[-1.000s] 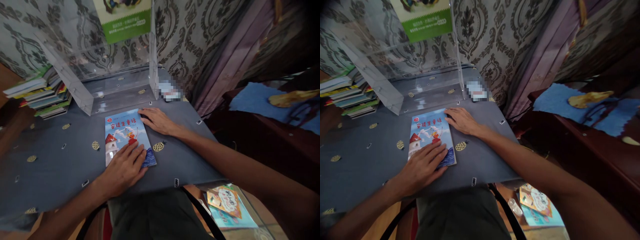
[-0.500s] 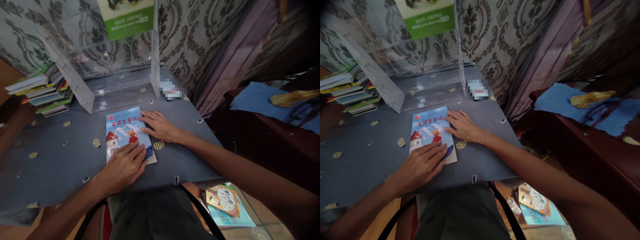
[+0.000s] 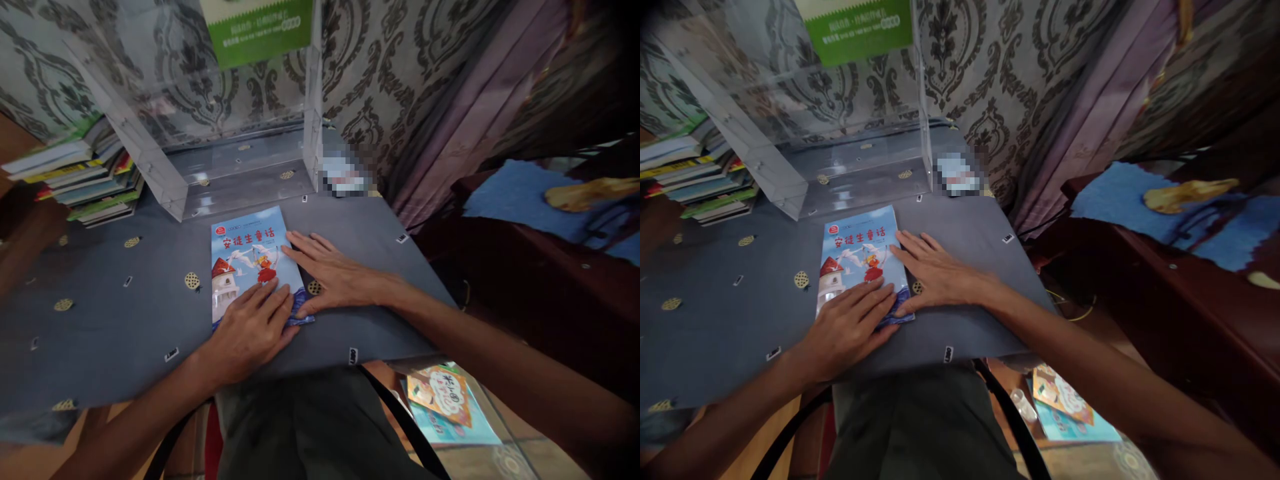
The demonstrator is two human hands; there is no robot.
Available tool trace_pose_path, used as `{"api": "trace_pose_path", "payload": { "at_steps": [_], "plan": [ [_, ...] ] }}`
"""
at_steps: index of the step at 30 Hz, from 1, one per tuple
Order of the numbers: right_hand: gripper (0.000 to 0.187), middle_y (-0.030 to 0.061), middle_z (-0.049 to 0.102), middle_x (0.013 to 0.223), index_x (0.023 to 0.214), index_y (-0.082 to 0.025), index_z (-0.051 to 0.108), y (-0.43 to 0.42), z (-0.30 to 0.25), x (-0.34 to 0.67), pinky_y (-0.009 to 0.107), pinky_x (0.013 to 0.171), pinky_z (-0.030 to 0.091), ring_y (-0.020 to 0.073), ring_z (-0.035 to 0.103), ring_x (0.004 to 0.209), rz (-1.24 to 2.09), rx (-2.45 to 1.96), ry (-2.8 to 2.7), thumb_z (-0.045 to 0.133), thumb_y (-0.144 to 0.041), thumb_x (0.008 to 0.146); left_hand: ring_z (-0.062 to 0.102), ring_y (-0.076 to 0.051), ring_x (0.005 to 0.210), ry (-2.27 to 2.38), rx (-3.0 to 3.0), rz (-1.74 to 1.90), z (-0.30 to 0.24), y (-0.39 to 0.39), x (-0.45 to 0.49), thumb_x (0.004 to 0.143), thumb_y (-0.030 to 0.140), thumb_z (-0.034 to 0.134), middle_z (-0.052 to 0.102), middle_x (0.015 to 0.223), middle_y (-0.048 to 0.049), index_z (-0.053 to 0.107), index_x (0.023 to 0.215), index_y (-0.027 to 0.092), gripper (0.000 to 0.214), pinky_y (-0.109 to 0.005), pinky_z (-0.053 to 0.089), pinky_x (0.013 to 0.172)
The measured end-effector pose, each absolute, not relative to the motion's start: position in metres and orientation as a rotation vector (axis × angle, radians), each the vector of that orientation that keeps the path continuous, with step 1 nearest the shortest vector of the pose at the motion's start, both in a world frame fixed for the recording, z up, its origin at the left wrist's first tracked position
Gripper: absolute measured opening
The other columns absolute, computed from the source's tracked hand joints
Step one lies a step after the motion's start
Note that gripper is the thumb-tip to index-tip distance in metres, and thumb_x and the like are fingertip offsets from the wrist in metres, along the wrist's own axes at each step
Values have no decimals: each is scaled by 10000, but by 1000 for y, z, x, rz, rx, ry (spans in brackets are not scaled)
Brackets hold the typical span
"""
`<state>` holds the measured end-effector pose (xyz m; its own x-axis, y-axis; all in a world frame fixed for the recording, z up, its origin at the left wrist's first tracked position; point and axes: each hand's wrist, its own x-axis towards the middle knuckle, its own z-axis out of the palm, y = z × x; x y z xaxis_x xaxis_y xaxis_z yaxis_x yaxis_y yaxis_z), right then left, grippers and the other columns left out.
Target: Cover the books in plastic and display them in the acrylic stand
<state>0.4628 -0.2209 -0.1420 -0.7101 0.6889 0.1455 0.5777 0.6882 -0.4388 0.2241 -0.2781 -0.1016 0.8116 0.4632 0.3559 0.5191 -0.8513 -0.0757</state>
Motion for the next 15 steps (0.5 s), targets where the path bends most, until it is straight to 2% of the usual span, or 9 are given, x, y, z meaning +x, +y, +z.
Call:
{"api": "trace_pose_path", "payload": {
  "at_steps": [7, 11, 13, 15],
  "plan": [
    [1166, 220, 82, 1688, 1624, -148, 131, -221, -145, 462, 600, 1240, 126, 369, 69, 1562, 505, -1017, -2616, 631, -783, 784, 649, -289, 1214, -779, -2825, -470, -106, -279, 223, 1009, 302, 524, 723, 1214, -136, 650, 1215, 113, 307, -437, 585, 956],
    [1165, 213, 108, 1687, 1624, -148, 151, -222, -143, 464, 578, 1247, 136, 357, 84, 1563, 496, -1026, -2619, 648, -775, 777, 659, -278, 1191, -801, -2857, -447, -103, -278, 221, 1017, 419, 516, 714, 1240, -129, 640, 1220, 128, 375, -432, 576, 972],
    [1119, 196, 123, 1688, 1624, -165, 172, -222, -139, 466, 569, 1251, 148, 348, 93, 1563, 512, -1024, -2623, 628, -770, 800, 661, -260, 1181, -838, -2916, -446, -99, -275, 219, 1023, 440, 500, 711, 1248, -112, 638, 1210, 152, 370, -424, 574, 972],
    [1009, 175, 144, 1688, 1620, -186, 207, -222, -135, 468, 569, 1250, 167, 337, 104, 1564, 537, -1022, -2619, 565, -748, 862, 656, -246, 1182, -889, -2965, -451, -96, -269, 219, 1033, 392, 488, 705, 1255, -105, 634, 1205, 162, 323, -425, 567, 980]
  ]
}}
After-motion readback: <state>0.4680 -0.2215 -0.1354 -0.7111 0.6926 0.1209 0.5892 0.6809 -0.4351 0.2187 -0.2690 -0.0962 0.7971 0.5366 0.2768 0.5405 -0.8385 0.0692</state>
